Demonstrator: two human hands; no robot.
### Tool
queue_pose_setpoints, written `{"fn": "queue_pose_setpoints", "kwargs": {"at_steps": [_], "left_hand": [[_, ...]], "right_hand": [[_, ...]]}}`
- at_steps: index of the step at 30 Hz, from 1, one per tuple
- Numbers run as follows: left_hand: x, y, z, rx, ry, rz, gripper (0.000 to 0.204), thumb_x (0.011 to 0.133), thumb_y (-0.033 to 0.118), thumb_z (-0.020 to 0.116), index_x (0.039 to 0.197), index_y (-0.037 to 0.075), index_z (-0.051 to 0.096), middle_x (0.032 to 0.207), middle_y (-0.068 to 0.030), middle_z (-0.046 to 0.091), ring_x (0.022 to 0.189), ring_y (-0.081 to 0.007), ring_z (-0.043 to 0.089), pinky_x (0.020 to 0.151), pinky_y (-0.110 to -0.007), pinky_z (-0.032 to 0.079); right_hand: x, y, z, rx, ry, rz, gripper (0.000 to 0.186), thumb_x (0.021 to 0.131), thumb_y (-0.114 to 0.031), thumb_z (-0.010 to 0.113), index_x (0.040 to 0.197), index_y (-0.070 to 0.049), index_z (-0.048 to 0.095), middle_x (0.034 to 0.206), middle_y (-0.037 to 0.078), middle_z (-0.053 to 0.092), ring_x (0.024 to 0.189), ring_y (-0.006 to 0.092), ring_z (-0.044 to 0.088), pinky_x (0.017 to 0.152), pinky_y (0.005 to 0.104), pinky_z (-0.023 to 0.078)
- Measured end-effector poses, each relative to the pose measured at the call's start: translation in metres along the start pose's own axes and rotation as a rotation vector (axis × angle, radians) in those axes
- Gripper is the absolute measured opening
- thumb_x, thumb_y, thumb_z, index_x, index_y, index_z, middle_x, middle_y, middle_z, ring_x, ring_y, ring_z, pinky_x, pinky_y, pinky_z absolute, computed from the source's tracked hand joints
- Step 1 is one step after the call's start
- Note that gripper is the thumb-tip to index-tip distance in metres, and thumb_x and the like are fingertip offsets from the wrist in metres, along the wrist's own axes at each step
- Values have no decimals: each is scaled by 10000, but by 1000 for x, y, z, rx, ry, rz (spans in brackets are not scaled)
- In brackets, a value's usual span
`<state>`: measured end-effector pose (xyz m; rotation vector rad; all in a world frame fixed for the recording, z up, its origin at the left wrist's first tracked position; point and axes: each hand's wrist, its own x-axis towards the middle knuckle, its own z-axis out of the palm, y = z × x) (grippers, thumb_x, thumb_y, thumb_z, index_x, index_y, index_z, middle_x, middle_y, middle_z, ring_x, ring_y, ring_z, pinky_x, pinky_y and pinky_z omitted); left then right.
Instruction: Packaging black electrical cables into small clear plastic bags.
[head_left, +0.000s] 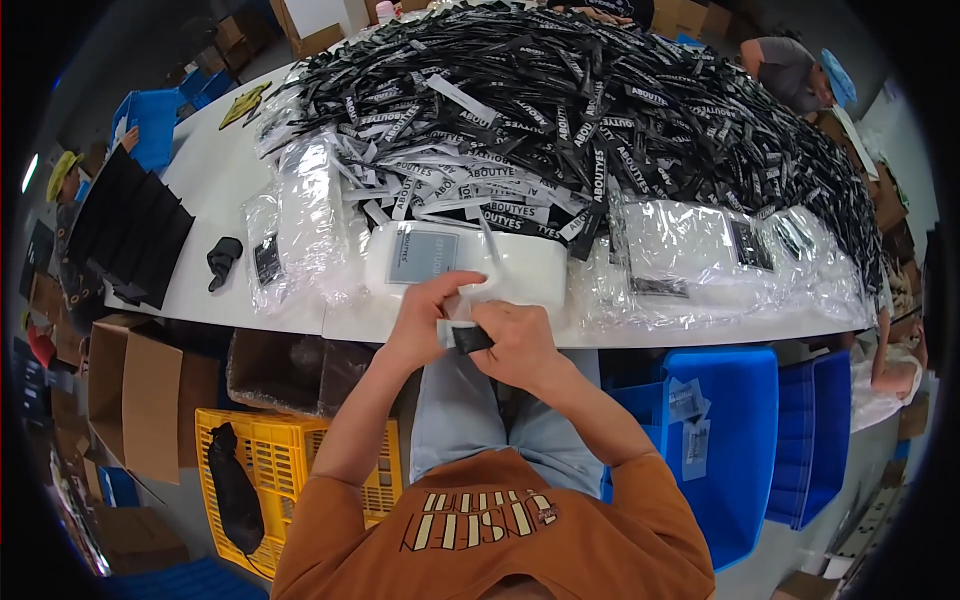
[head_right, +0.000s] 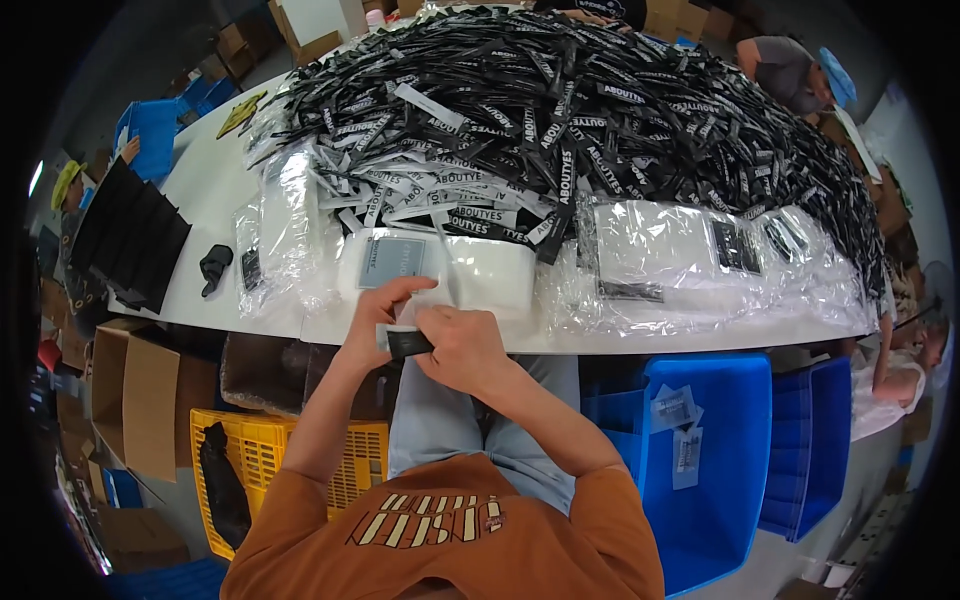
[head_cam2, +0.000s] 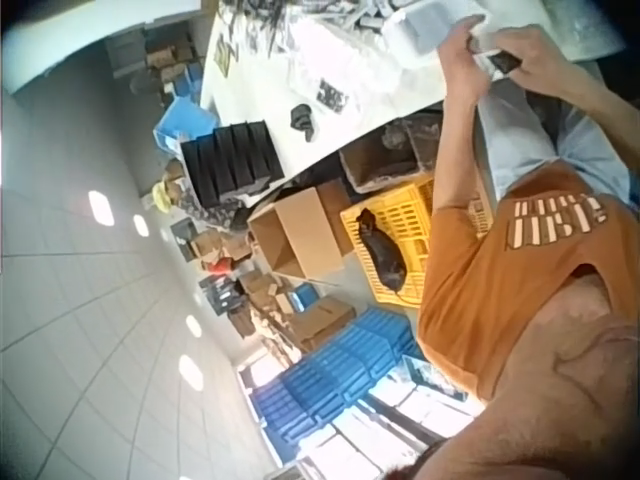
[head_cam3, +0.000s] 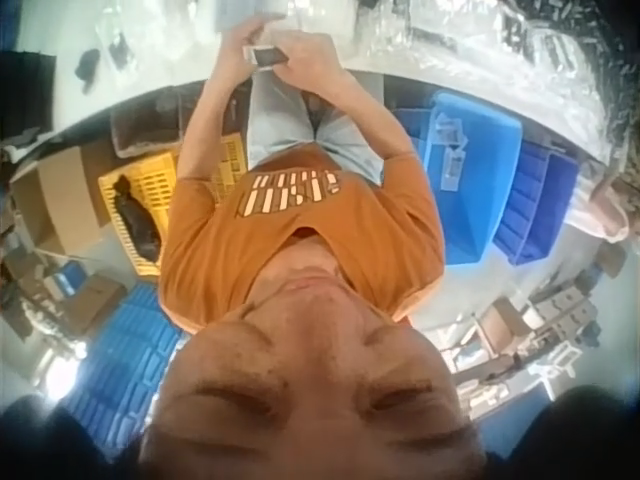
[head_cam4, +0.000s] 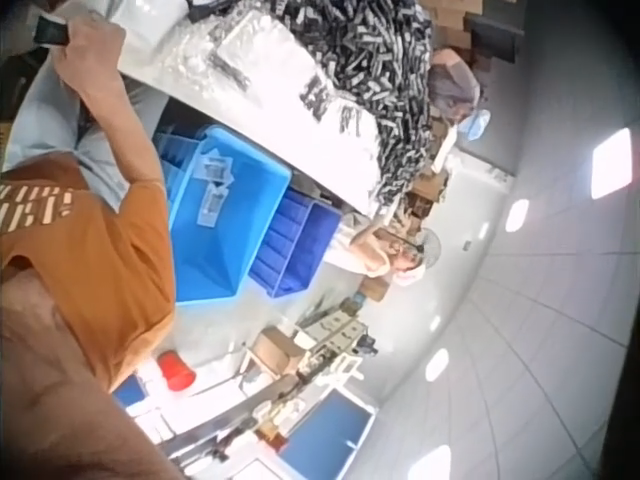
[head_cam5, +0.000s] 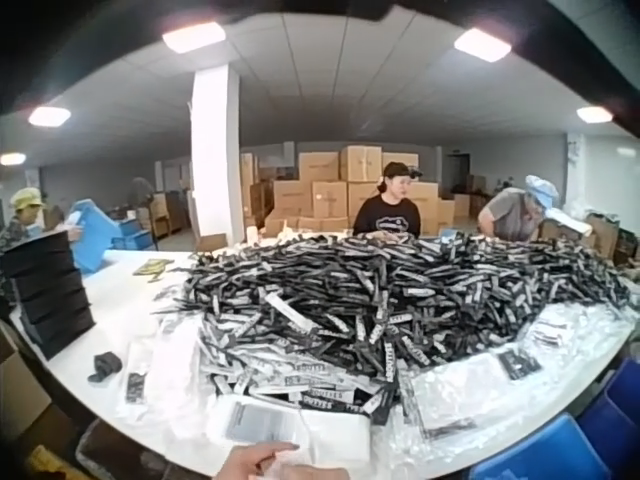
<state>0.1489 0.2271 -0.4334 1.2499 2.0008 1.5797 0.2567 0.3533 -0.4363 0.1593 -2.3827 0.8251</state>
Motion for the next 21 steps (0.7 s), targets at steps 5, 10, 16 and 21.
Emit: {"fn": "queue_pose_setpoints", "kwargs": {"at_steps": [5,10,16,21], "left_hand": [[15,16,4,633,377,551,568,629,-85,531,1147,132,615,605,-74,490,493,-214,490,437,-340,390],[18,10,8,807,308,364,580,631,-88,516,1151,149,619,592,-75,477,496,-247,488,446,-350,397],[10,3,31,514,317,391,564,626,-93,514,1153,87,603,699,-128,555,588,-274,535,534,-368,435],[-5,-15,43,591,191,406,524,690,-57,532,1208,23,543,929,-170,629,789,-293,624,656,-317,492]], "right_hand": [[6,35,-4,6,200,90,194,663,-139,653,778,-59,519,691,108,557,612,318,566,505,383,447],[-2,21,6,28,228,208,196,736,-147,654,857,-33,550,747,149,576,653,348,580,536,377,455],[-24,35,20,268,-4,434,297,839,-248,583,1011,-14,523,832,190,612,748,382,598,599,400,486],[-34,29,38,455,-117,502,345,845,-169,497,1133,21,491,1086,242,553,1007,364,538,888,433,420]]}}
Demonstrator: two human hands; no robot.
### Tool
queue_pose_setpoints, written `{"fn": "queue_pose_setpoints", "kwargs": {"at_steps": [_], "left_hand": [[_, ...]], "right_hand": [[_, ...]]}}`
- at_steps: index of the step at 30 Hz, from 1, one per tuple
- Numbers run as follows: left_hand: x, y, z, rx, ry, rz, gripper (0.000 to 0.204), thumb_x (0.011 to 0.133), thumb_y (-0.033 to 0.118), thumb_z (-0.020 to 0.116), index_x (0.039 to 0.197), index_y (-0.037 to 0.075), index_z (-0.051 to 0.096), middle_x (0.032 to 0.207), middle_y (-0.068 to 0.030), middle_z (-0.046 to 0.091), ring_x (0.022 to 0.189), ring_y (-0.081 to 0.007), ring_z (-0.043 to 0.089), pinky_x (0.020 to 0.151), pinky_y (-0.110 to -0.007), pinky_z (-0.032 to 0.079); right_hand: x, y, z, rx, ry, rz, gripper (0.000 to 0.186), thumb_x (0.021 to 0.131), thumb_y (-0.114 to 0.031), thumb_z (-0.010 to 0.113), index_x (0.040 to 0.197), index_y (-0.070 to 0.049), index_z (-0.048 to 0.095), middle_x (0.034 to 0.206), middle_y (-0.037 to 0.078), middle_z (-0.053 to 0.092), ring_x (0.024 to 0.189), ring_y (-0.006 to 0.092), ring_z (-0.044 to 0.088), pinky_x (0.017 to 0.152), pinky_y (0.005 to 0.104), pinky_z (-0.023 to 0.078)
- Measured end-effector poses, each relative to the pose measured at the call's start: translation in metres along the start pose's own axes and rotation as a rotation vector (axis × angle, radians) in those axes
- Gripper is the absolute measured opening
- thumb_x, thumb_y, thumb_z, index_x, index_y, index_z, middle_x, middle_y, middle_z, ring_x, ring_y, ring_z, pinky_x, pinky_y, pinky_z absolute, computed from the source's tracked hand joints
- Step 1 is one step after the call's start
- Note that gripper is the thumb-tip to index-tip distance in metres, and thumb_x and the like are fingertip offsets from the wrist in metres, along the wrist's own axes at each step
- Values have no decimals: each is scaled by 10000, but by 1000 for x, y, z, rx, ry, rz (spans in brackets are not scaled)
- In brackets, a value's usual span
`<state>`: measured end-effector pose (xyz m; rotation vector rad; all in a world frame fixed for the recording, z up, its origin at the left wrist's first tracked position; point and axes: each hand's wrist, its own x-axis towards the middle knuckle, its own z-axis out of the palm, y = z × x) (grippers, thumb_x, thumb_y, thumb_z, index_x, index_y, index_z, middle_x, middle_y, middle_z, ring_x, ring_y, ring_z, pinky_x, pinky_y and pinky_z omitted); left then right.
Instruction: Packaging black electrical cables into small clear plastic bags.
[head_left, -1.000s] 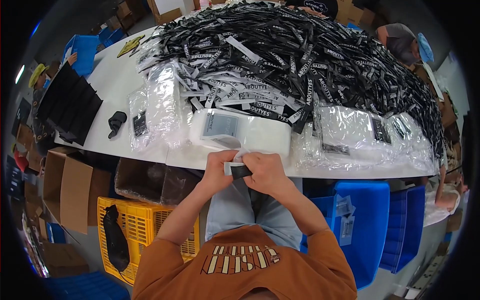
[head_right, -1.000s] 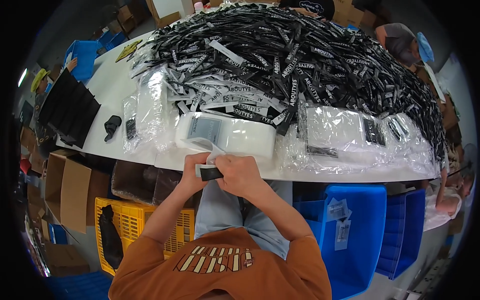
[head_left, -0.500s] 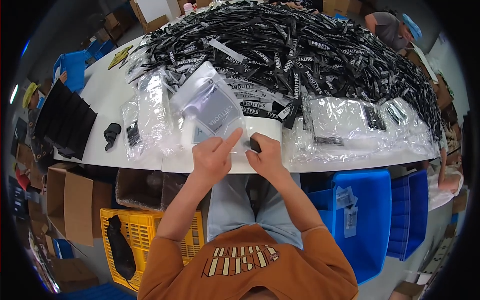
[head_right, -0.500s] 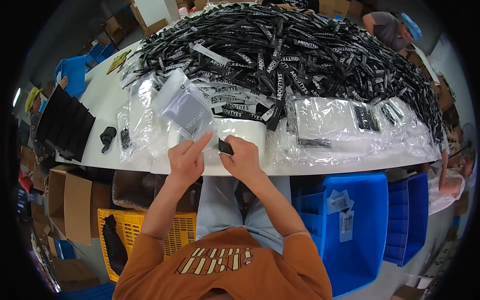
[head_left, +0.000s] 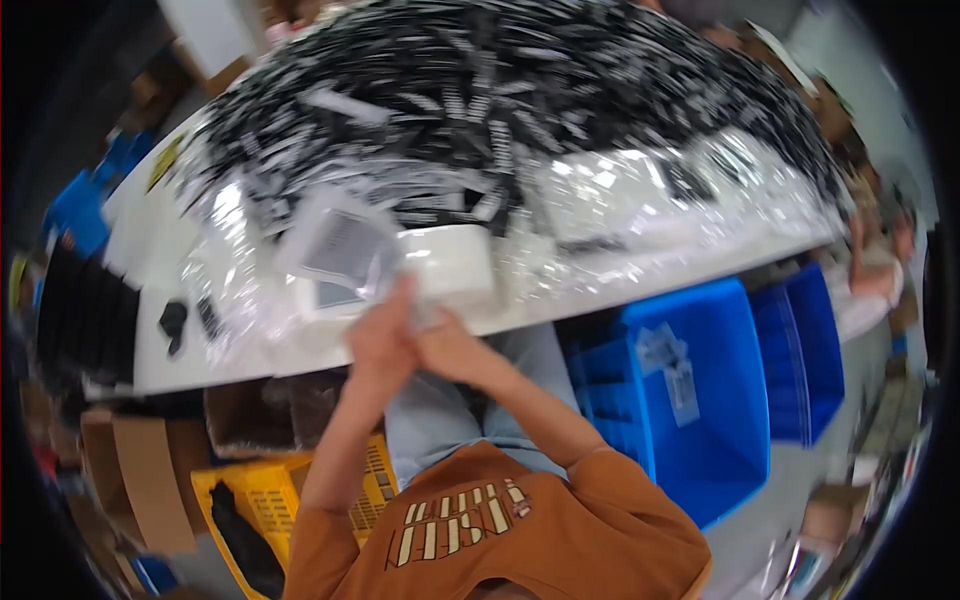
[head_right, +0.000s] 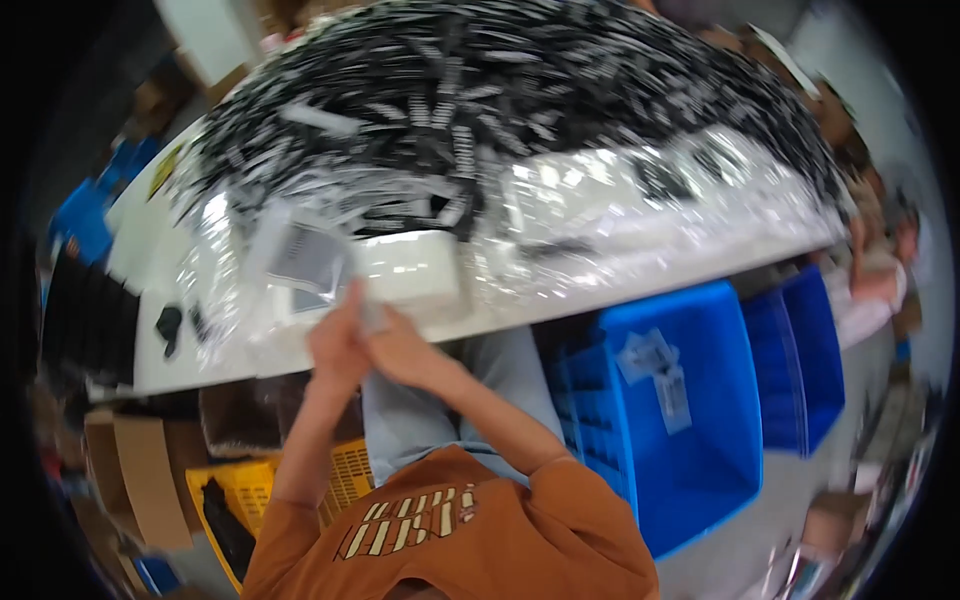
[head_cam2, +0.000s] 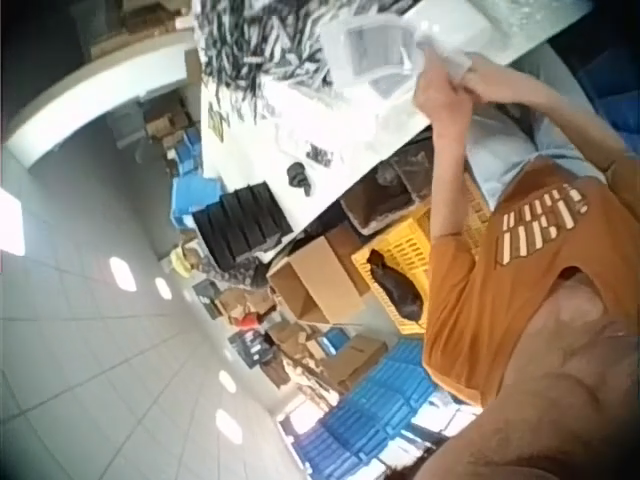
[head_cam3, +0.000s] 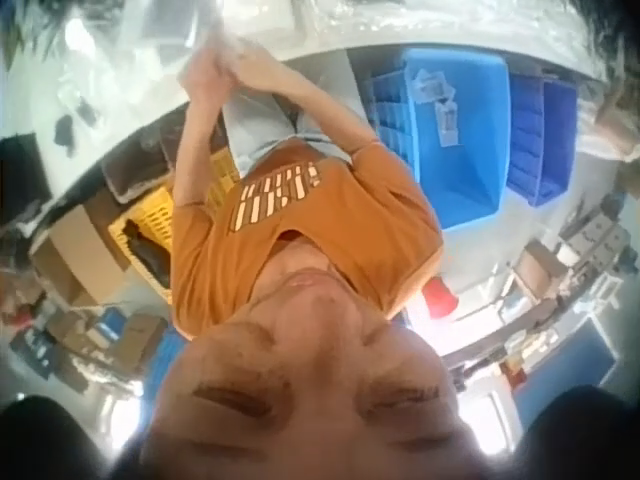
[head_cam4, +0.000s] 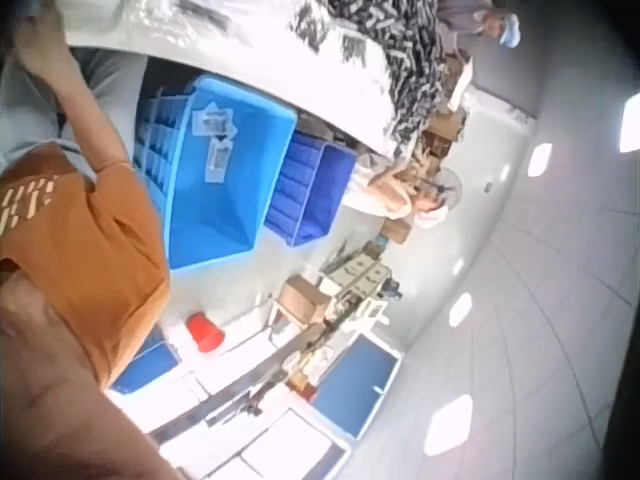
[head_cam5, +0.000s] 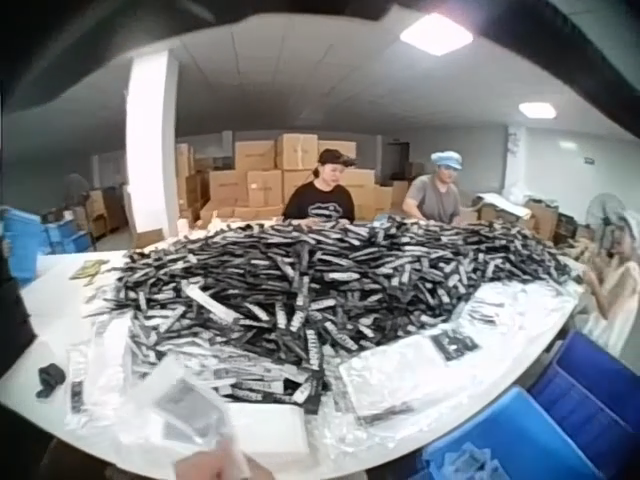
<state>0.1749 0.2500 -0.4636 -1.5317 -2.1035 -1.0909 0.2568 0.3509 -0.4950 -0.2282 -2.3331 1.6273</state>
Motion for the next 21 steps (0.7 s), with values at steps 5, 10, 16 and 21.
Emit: {"fn": "queue_pose_setpoints", "kwargs": {"at_steps": [5,10,16,21], "left_hand": [[-3,3,-26,-29,-60,-248,535,711,-54,531,1242,2,507,1077,-182,619,877,-244,640,706,-300,493],[-5,7,-21,-82,-127,-347,588,680,-70,541,1253,59,522,735,-133,595,535,-172,492,524,-270,423],[11,47,-23,-101,-429,-117,630,680,-11,604,1293,37,465,600,-84,509,504,-196,513,517,-310,433],[65,68,-68,276,-362,396,643,650,-7,612,1272,12,454,968,-124,594,879,-282,564,774,-384,436]], "right_hand": [[-1,-30,9,197,210,-91,412,835,-160,511,1183,59,469,1097,288,526,1045,422,493,903,446,390],[-6,-28,-14,377,108,-39,251,735,-119,585,899,68,547,811,221,622,683,422,582,652,433,487],[-4,13,-12,48,423,-153,173,729,-158,619,754,7,571,706,188,600,641,317,617,583,393,469],[-14,-7,-26,222,97,-285,201,769,-236,603,865,-60,621,731,191,603,676,370,590,601,415,463]]}}
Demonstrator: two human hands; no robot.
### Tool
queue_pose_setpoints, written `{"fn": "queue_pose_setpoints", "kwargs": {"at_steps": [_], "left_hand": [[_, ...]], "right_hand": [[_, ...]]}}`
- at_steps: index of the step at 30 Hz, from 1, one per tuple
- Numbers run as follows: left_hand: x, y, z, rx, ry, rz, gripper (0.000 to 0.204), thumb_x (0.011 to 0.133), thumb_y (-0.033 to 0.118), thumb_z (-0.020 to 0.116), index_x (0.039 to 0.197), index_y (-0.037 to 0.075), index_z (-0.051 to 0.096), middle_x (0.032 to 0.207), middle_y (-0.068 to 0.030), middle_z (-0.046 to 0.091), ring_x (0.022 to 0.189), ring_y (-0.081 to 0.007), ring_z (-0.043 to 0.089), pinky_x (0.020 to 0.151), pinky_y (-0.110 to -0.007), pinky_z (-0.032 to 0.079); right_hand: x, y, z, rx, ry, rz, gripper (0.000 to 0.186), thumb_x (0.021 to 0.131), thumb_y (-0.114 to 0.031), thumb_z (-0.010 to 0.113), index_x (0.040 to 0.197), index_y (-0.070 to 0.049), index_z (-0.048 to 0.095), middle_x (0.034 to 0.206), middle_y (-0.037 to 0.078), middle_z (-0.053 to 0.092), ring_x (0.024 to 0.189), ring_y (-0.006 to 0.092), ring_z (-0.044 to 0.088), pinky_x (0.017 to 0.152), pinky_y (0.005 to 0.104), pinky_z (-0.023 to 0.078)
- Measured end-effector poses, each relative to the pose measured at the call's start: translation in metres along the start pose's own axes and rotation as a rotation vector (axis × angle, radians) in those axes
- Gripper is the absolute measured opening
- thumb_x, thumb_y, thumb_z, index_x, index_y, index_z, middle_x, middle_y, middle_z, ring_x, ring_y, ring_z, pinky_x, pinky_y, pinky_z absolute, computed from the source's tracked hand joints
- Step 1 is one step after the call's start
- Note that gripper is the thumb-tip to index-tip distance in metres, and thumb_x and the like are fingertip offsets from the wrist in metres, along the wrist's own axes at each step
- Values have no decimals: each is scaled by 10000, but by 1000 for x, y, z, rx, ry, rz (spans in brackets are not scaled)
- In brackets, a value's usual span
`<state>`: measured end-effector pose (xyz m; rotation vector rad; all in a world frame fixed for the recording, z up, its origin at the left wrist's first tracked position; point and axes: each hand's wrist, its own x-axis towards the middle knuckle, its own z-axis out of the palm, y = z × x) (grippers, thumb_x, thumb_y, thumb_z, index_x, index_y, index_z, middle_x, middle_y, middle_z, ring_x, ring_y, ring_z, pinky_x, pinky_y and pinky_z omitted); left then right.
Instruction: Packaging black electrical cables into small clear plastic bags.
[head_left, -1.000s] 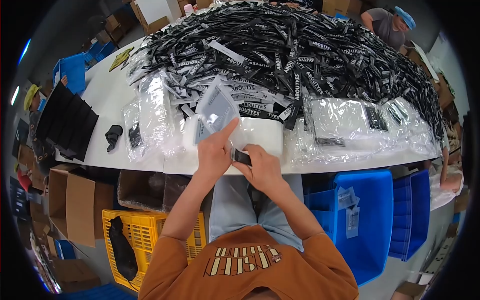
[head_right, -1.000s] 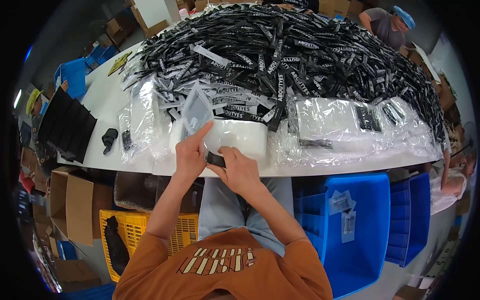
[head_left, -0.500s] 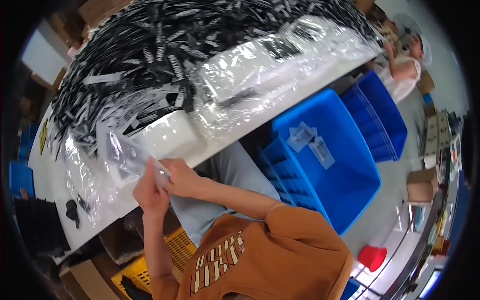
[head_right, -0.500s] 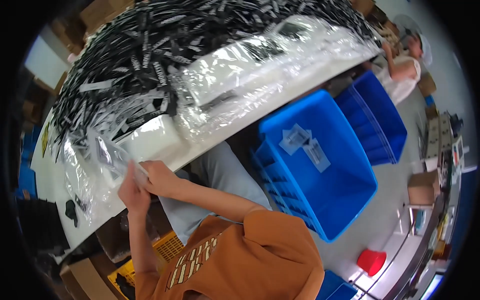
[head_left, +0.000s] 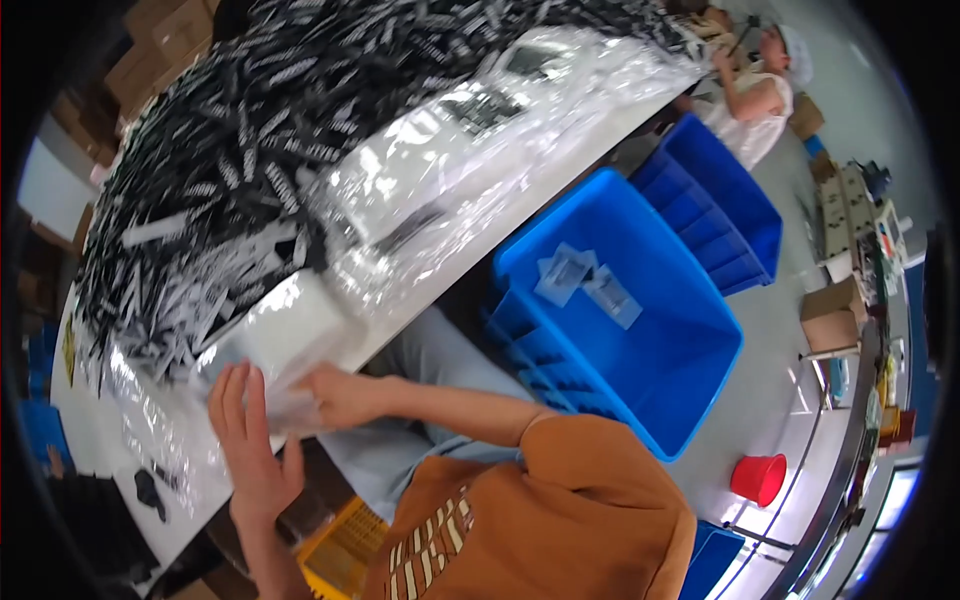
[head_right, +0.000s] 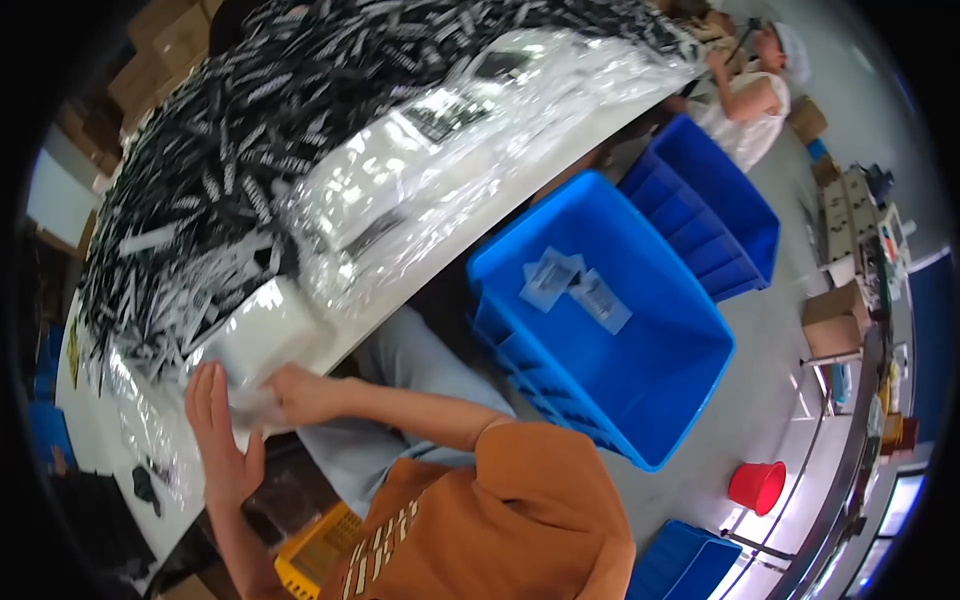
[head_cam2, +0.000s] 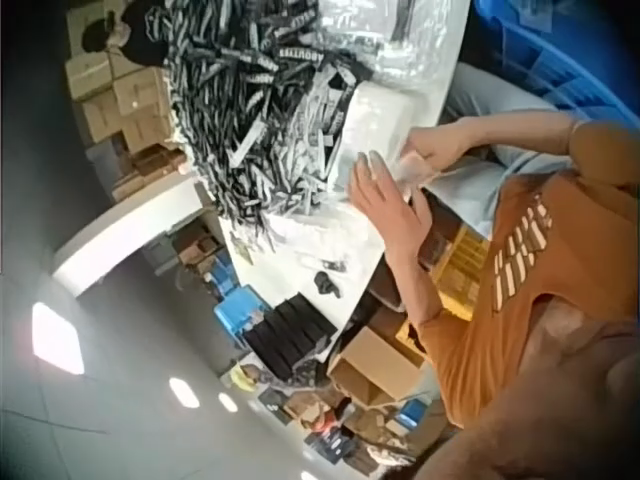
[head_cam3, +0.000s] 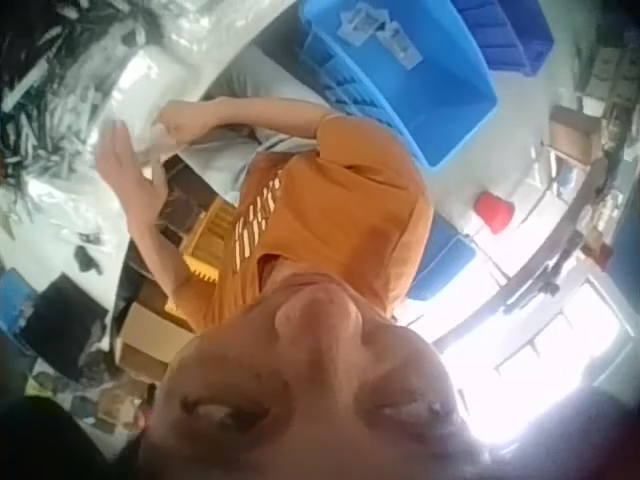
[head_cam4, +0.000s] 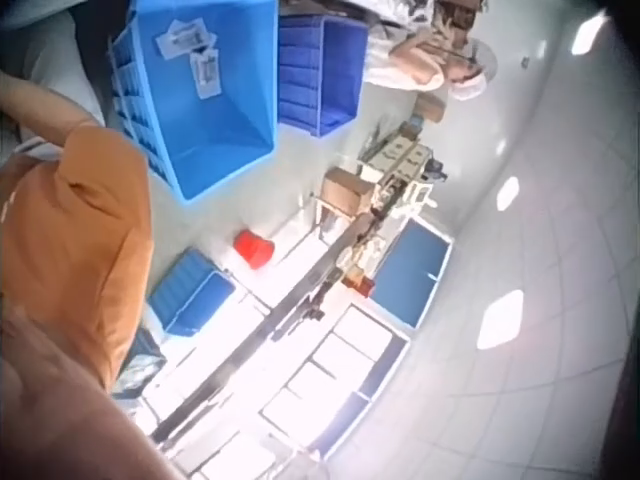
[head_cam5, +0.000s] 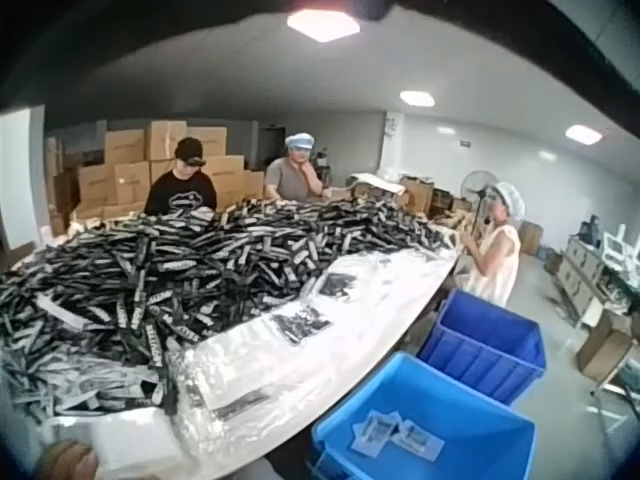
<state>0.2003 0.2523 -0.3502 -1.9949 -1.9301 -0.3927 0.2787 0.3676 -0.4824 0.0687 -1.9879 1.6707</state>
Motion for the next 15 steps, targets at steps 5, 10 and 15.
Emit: {"fn": "queue_pose_setpoints", "kwargs": {"at_steps": [5,10,15], "left_hand": [[-20,-36,1,-399,-397,-223,343,624,34,670,960,-13,617,815,-138,630,710,-269,598,647,-339,459],[-21,-45,24,-683,-347,-556,101,664,42,675,696,-37,620,552,-34,574,515,-108,522,501,-260,408],[-27,-37,33,-1042,-307,-644,216,775,52,598,596,-26,505,525,48,414,533,-25,344,447,-232,266]], "right_hand": [[0,-14,-5,-224,-142,36,313,779,-292,588,613,-30,543,583,197,514,577,365,546,521,404,419],[-6,-39,-21,6,-84,178,329,776,-298,582,616,-13,543,577,185,525,596,381,547,549,419,431],[0,-41,-25,-292,-26,-2,297,776,-281,595,649,-20,533,583,170,538,562,374,524,513,416,409]]}}
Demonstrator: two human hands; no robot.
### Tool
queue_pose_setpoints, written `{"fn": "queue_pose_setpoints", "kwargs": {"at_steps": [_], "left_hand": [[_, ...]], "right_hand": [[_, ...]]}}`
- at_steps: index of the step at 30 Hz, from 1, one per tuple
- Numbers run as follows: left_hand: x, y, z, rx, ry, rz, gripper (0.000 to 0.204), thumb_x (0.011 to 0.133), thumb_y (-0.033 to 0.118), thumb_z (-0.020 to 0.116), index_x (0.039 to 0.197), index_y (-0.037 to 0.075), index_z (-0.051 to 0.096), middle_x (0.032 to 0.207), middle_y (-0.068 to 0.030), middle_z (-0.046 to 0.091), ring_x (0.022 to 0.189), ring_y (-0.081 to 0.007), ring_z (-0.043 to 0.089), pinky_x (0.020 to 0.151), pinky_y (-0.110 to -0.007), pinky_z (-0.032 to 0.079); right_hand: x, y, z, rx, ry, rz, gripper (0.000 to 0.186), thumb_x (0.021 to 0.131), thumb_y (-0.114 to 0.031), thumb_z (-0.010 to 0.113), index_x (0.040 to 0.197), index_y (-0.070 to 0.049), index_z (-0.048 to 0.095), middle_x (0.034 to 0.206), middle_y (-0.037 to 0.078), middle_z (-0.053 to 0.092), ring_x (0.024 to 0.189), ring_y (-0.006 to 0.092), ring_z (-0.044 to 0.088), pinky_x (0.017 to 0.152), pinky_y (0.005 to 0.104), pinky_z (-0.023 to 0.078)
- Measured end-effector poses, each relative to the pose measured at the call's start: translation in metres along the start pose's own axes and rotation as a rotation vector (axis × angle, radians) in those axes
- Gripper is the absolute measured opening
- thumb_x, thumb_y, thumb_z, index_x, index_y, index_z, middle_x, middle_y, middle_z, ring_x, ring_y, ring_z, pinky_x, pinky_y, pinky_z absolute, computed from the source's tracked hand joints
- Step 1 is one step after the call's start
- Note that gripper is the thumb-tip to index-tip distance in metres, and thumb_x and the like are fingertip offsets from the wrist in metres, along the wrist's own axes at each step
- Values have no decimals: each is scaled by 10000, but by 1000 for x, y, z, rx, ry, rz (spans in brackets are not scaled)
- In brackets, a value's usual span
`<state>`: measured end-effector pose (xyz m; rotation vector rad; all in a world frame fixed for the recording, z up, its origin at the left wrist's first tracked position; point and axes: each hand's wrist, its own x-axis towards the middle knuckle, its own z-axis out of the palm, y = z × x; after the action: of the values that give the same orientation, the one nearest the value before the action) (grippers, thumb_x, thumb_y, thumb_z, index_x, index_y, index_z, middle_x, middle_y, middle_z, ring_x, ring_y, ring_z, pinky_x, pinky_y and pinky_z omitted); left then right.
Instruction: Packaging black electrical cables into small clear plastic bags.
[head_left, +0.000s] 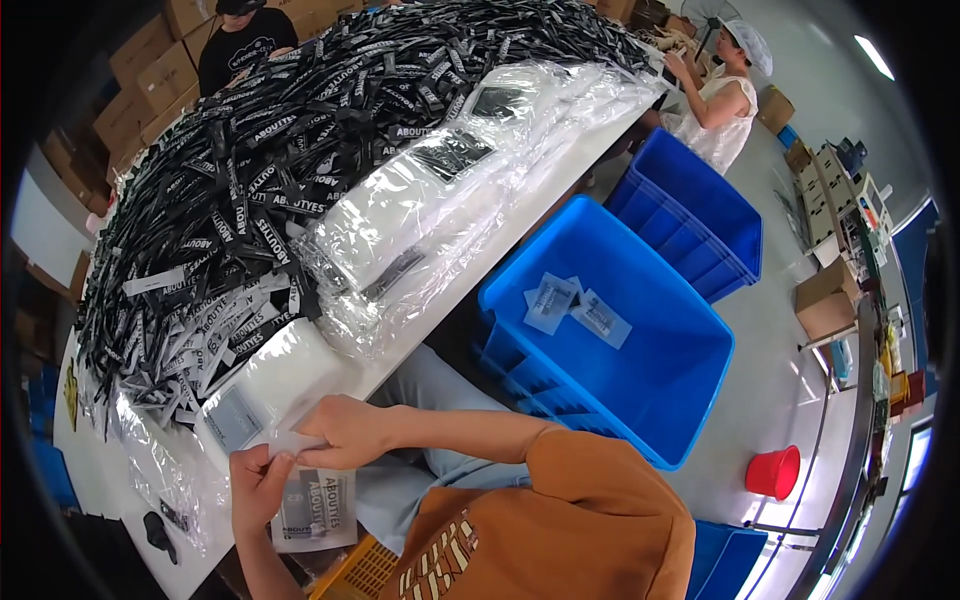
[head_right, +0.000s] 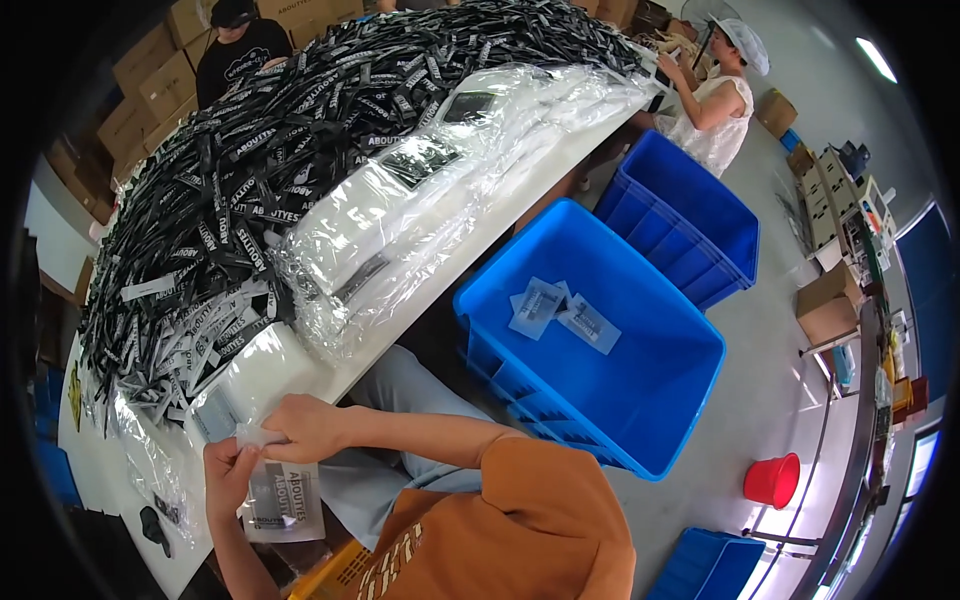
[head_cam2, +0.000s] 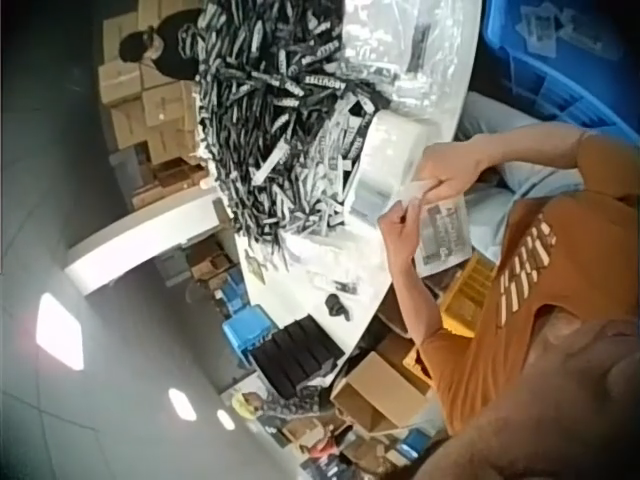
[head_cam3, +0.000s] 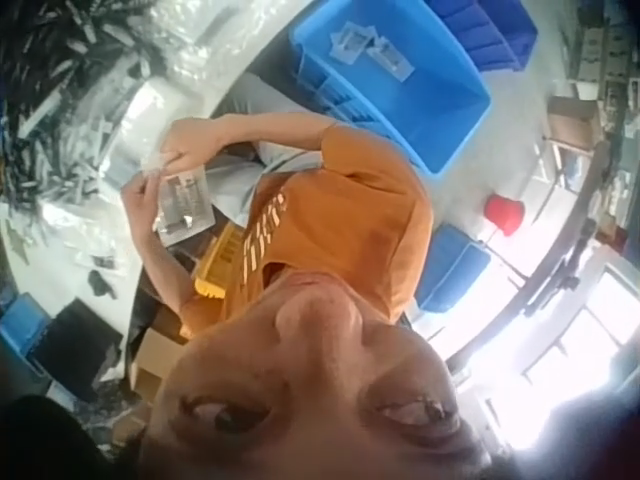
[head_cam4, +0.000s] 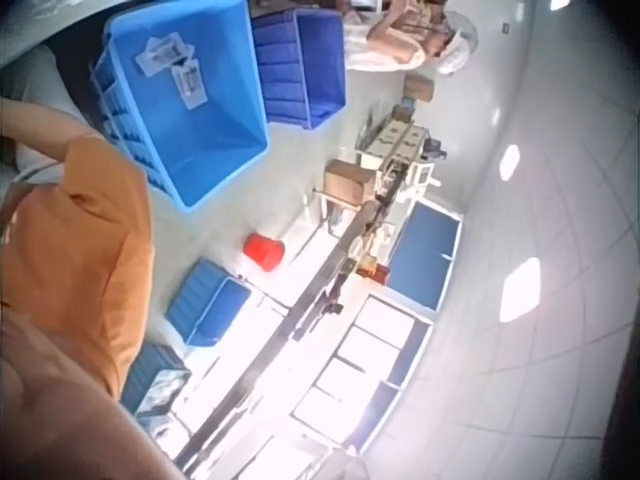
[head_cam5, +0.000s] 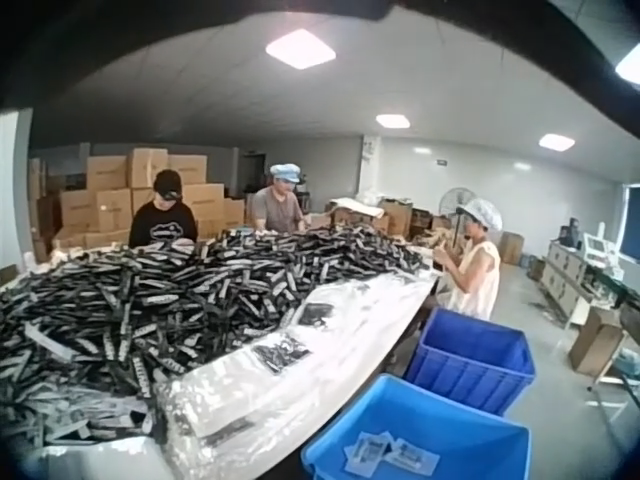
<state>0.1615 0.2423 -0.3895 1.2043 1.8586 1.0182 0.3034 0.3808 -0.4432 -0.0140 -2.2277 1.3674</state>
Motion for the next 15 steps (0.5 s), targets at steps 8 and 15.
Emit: {"fn": "queue_pose_setpoints", "kwargs": {"at_steps": [8,15], "left_hand": [[-5,-26,1,-73,227,78,231,787,34,577,575,-10,494,535,39,426,530,-37,358,460,-236,272],[-4,12,15,769,90,519,68,691,44,662,677,22,598,669,-116,577,644,-301,544,527,-375,415]], "right_hand": [[2,-7,-7,7,-16,23,314,751,-302,586,631,-15,549,612,185,548,616,388,556,563,441,446],[-2,10,12,-275,-109,-108,237,780,-259,532,661,-61,586,695,132,599,707,357,590,598,449,463]]}}
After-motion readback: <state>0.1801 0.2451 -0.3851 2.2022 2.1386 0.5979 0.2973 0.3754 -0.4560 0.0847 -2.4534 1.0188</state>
